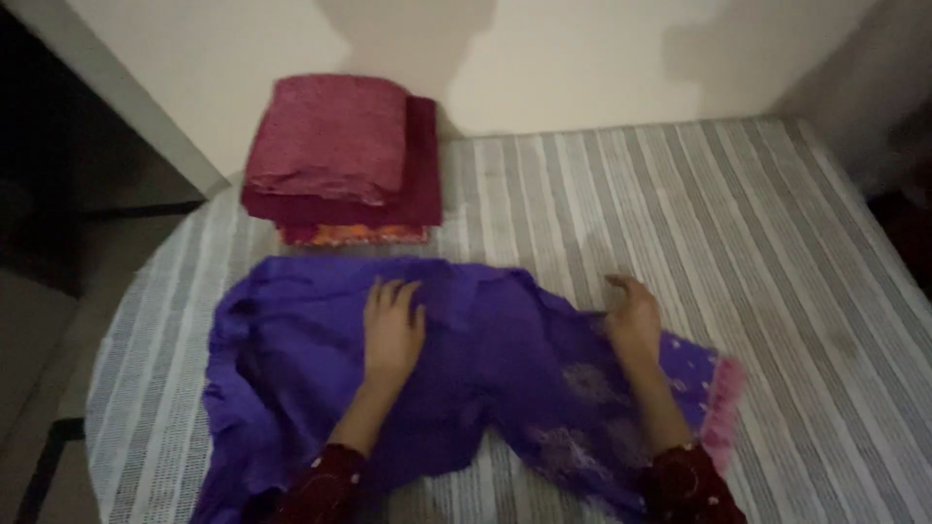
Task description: Folding various articles of clothing on a bed and a table.
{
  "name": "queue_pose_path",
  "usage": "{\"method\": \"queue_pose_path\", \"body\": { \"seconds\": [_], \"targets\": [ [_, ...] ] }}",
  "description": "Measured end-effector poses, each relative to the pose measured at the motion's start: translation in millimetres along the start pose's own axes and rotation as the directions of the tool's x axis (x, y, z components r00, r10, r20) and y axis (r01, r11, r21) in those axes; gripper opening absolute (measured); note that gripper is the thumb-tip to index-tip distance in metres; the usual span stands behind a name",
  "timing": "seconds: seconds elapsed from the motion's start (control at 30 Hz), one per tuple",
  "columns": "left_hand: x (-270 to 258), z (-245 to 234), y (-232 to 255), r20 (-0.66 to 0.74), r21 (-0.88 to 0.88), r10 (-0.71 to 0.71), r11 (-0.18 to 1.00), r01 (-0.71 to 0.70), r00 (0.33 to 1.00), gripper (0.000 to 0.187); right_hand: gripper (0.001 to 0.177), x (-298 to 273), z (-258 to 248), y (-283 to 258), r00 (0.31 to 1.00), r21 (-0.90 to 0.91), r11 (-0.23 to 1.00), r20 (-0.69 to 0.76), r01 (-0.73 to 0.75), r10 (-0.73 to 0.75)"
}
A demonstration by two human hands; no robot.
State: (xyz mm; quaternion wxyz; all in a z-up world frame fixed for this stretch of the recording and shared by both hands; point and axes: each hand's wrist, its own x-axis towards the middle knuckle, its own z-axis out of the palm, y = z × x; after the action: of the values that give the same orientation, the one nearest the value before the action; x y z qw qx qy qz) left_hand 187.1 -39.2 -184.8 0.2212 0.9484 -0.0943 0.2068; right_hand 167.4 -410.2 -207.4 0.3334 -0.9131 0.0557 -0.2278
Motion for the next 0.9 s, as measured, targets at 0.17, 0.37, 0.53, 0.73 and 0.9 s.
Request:
{"method": "queue_pose_path", "body": {
  "seconds": [0.17,0.37,0.53,0.73,0.9],
  "targets": [
    [7.8,20.0,76.3,0.108,-0.289,0.141,0.952,-0.104,0.984,0.023,0.061,-26.6,-42.6,58.0,0.973,-0.253,0.940,-0.078,-0.231,0.218],
    [6.7,45.2,136.0,0.141,-0.457,0.329,0.858,-0.234,0.934,0.024,0.091,-79.6,-87.0,81.2,0.826,-0.506,0.660,-0.246,-0.555,0.506],
    [4.3,82.2,142.8,0.076,-0.318,0.385,0.884,-0.344,0.920,0.035,0.071,-83.0,-100.1,114.2,0.791,-0.328,0.726,-0.139,-0.604,0.595],
    [22.2,97.2,178.4,0.181,-0.187,0.274,0.953,-0.240,0.945,0.043,0.032,-42.0,-140.6,147.2,0.868,-0.068,0.879,-0.210,-0.472,0.450],
    [42.1,137.9,220.1,0.139,-0.089,0.149,0.986,-0.138,0.979,0.036,0.040,26.3,-164.4,179.0,0.909,-0.010,0.912,-0.094,-0.409,0.407]
  ]
}}
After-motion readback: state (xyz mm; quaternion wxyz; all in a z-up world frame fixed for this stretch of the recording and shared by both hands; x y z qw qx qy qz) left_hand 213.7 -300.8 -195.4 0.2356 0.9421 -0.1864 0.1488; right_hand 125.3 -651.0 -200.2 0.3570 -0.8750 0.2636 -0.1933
